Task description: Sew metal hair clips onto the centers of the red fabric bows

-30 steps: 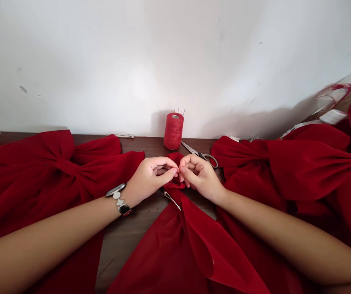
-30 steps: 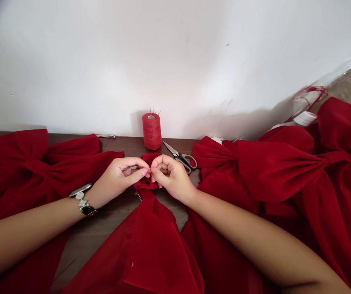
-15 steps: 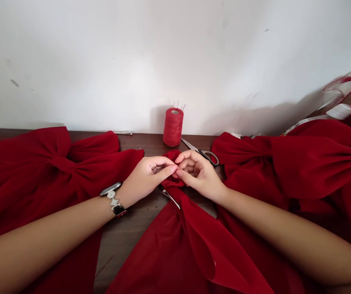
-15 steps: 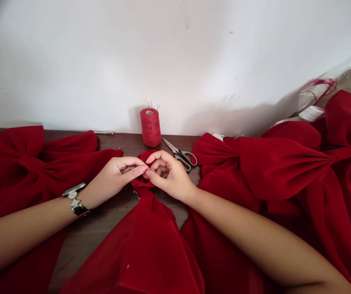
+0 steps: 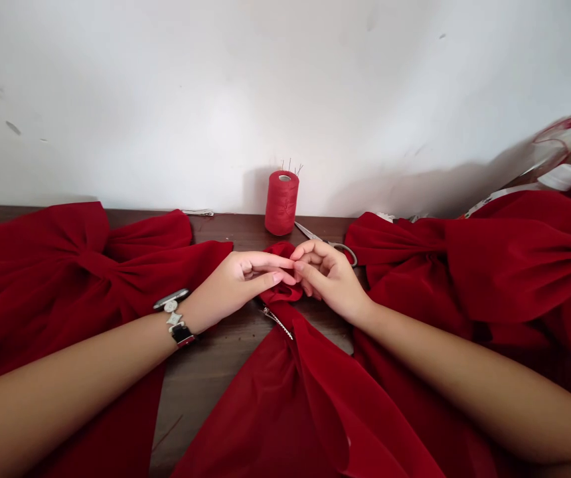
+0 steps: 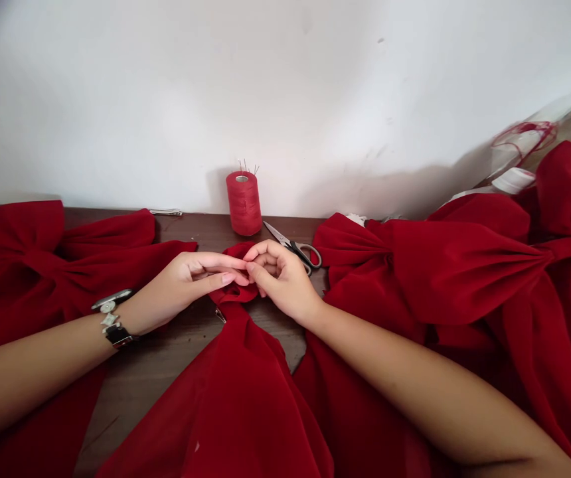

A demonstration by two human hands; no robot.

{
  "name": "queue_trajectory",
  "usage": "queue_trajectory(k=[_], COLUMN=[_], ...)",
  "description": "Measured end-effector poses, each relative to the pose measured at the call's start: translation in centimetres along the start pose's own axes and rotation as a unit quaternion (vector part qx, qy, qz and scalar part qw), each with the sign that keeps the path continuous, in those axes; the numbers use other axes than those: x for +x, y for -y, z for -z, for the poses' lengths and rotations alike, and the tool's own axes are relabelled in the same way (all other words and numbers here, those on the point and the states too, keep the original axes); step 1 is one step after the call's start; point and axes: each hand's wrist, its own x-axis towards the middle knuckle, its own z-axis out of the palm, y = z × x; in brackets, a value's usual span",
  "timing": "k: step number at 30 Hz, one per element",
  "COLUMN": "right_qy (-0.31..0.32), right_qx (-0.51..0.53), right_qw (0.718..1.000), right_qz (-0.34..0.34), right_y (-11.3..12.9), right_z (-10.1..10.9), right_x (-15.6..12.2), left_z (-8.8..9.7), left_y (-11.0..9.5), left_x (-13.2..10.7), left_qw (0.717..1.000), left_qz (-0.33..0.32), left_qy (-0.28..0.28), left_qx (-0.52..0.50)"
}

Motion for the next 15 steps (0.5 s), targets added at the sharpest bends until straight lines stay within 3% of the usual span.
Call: queue_trajectory(k=[9, 15], right_qy=[0.026, 0.081], right_qx=[-0.139, -0.346], right_qw=[0.988, 0.92], right_qz=[0.07, 0.162], right_y=[0.1, 1.1], right_z=[-0.3, -0.1], right_x=[-0.5, -0.6], left_z=[-0.1, -0.3], left_y=[0.9, 1.1], left_x=[0.2, 0.3], left_qw=[0.982, 0.98], left_qz=[-0.002, -0.008], left_qy=[-0.02, -0.018], left_qx=[-0.189, -0.199])
